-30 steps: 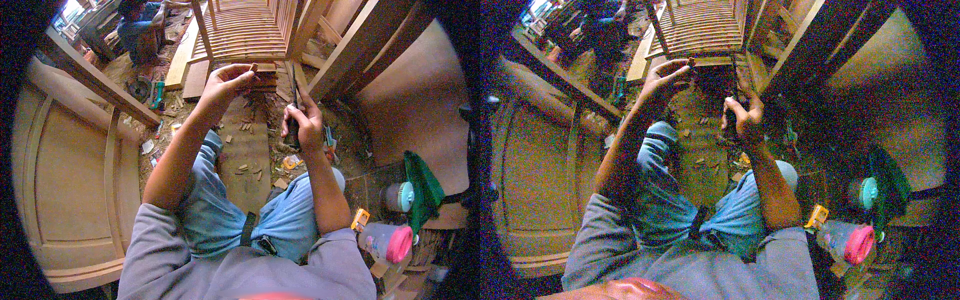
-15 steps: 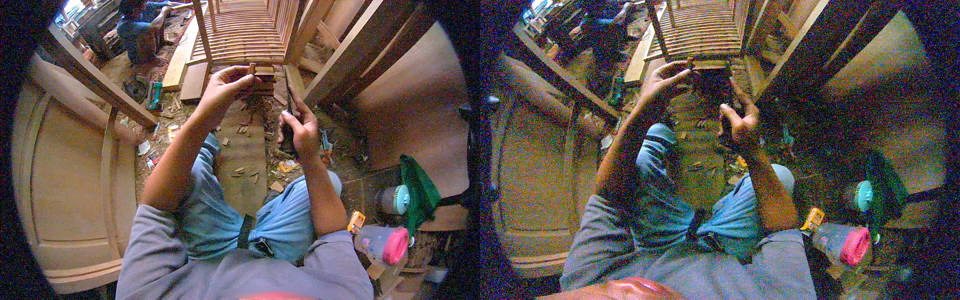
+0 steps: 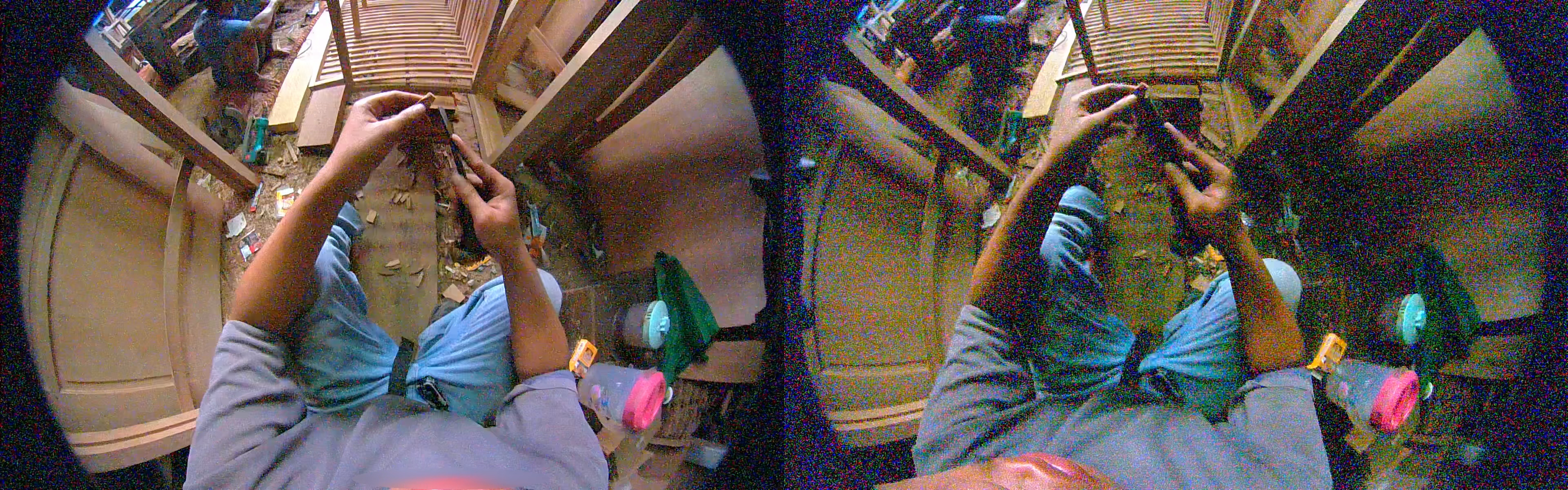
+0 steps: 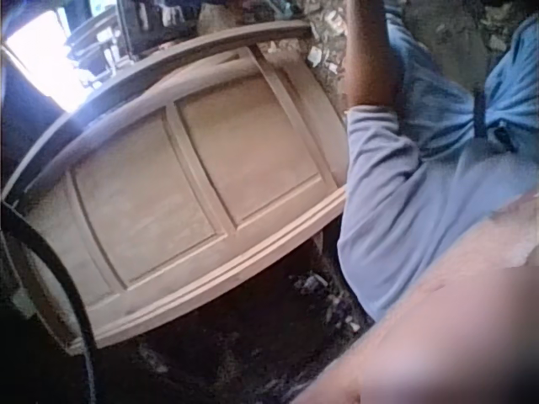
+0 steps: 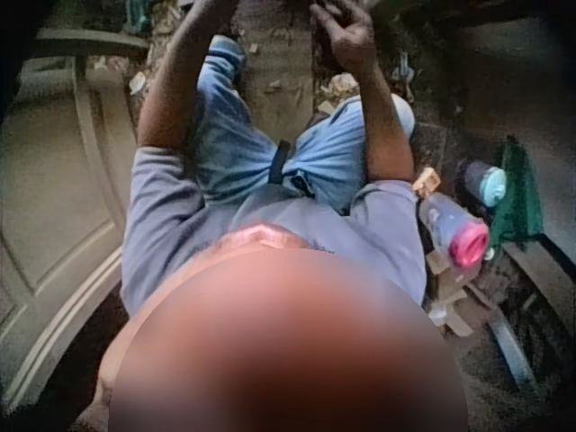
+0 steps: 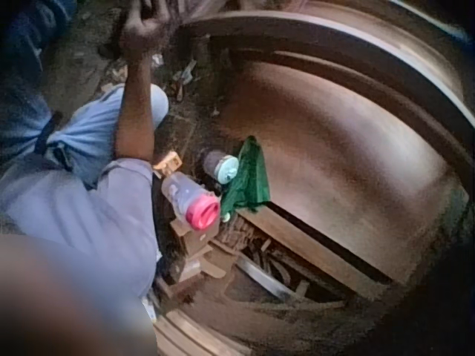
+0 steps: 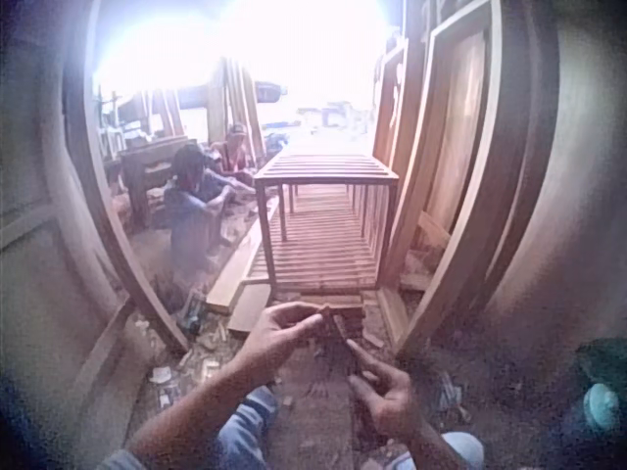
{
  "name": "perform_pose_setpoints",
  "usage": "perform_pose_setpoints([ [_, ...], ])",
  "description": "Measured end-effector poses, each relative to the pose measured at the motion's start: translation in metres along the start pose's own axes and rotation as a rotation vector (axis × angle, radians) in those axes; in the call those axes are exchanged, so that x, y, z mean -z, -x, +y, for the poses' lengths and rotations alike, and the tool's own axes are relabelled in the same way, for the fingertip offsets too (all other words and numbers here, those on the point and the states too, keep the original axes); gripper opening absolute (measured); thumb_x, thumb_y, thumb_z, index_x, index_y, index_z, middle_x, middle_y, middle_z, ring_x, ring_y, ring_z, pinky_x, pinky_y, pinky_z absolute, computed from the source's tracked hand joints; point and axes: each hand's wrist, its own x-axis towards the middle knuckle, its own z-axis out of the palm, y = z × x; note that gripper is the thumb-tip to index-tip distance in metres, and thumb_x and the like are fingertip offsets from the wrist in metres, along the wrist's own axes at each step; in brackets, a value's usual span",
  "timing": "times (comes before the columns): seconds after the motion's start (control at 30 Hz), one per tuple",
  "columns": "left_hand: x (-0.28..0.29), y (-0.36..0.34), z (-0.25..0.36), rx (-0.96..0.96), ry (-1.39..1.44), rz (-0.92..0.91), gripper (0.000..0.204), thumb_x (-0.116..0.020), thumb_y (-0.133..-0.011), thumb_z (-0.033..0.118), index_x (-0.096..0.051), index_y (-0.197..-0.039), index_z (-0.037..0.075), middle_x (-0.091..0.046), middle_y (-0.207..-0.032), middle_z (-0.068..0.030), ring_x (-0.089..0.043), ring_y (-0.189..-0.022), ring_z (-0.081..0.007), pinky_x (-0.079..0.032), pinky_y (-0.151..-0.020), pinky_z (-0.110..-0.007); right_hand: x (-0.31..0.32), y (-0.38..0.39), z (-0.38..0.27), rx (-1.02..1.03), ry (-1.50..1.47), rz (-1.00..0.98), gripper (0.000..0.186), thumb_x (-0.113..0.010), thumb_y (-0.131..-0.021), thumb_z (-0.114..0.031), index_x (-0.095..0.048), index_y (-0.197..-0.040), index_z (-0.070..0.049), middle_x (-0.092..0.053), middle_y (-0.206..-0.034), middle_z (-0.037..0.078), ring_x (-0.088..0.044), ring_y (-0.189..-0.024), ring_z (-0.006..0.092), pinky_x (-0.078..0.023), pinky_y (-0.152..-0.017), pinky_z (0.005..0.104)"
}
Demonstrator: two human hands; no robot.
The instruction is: The person sits on the floor and uses a rasp to shape a small wooden piece. They repeatedly rasp the edges and surfaces, then switch to a file to smooth the same piece. The person continues alternating between the rasp and file to refine the wood's shape.
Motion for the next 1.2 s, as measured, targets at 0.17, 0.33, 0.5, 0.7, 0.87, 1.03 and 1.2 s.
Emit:
perform_pose_setpoints([
  [0.17, -0.002, 0.004, 0.000, -0.010, -0.053, 0.020, 0.025, -0.065, -0.089, 0.019, -0.066, -0.106, 0.000, -0.068, -0.091, -0.0054, -0.063, -0.084, -0.0108, -0.050, -0.077, -0.025, -0.001, 0.004, -0.003, -0.019, -0.046, -0.012, 0.045, -0.055, -0.093, -0.006, -0.048, -0.137, -0.011, -0.053, -0.071, -0.007, -0.040, -0.063, 0.0009, -0.032, -0.057, 0.0147],
  [0.33, -0.003, 0.002, -0.003, -0.011, -0.056, 0.008, 0.027, -0.066, -0.088, 0.018, -0.065, -0.107, -0.002, -0.068, -0.093, -0.0074, -0.064, -0.083, -0.0122, -0.052, -0.077, -0.026, -0.002, 0.003, -0.001, -0.032, -0.027, -0.022, 0.044, -0.055, -0.094, -0.007, -0.048, -0.137, -0.011, -0.056, -0.075, -0.006, -0.043, -0.064, 0.0010, -0.035, -0.057, 0.0149],
  [0.5, 0.001, -0.004, -0.005, -0.048, 0.000, -0.047, 0.027, -0.066, -0.088, 0.017, -0.064, -0.106, -0.004, -0.068, -0.093, -0.0085, -0.065, -0.083, -0.0138, -0.054, -0.077, -0.027, -0.005, -0.001, -0.003, -0.068, 0.000, -0.002, 0.044, -0.055, -0.094, -0.007, -0.048, -0.137, -0.011, -0.057, -0.076, -0.005, -0.044, -0.064, 0.0014, -0.036, -0.057, 0.0154],
  [0.7, 0.002, -0.005, -0.005, -0.027, -0.040, -0.025, 0.027, -0.067, -0.087, 0.016, -0.064, -0.105, -0.005, -0.068, -0.094, -0.0094, -0.066, -0.083, -0.0145, -0.055, -0.077, -0.028, -0.005, -0.002, -0.009, -0.118, -0.006, -0.007, 0.045, -0.056, -0.093, -0.009, -0.048, -0.137, -0.012, -0.056, -0.074, -0.005, -0.045, -0.063, 0.0021, -0.038, -0.057, 0.0172],
  [0.87, 0.007, -0.006, -0.008, -0.067, -0.025, -0.067, 0.027, -0.067, -0.086, 0.013, -0.064, -0.104, -0.007, -0.068, -0.094, -0.0104, -0.067, -0.082, -0.0152, -0.055, -0.077, -0.028, -0.006, -0.002, -0.004, -0.009, 0.013, -0.017, 0.044, -0.055, -0.094, -0.011, -0.048, -0.138, -0.014, -0.056, -0.073, -0.004, -0.045, -0.061, 0.0029, -0.039, -0.056, 0.0177],
  [1.03, 0.009, -0.008, -0.008, -0.063, -0.107, -0.043, 0.025, -0.069, -0.085, 0.011, -0.065, -0.101, -0.008, -0.069, -0.092, -0.0112, -0.067, -0.081, -0.0153, -0.056, -0.076, -0.028, -0.008, -0.002, 0.000, -0.135, -0.080, 0.012, 0.041, -0.055, -0.093, -0.007, -0.052, -0.134, -0.013, -0.056, -0.074, -0.006, -0.042, -0.061, 0.0007, -0.036, -0.055, 0.0168],
  [1.2, 0.014, -0.007, -0.006, -0.105, -0.281, -0.013, 0.023, -0.072, -0.082, 0.013, -0.067, -0.097, -0.005, -0.070, -0.087, -0.0083, -0.066, -0.078, -0.0122, -0.055, -0.071, -0.026, -0.013, 0.000, 0.002, -0.196, -0.145, 0.011, 0.041, -0.056, -0.093, -0.007, -0.053, -0.133, -0.013, -0.054, -0.072, -0.007, -0.040, -0.058, 0.0006, -0.035, -0.051, 0.0180],
])
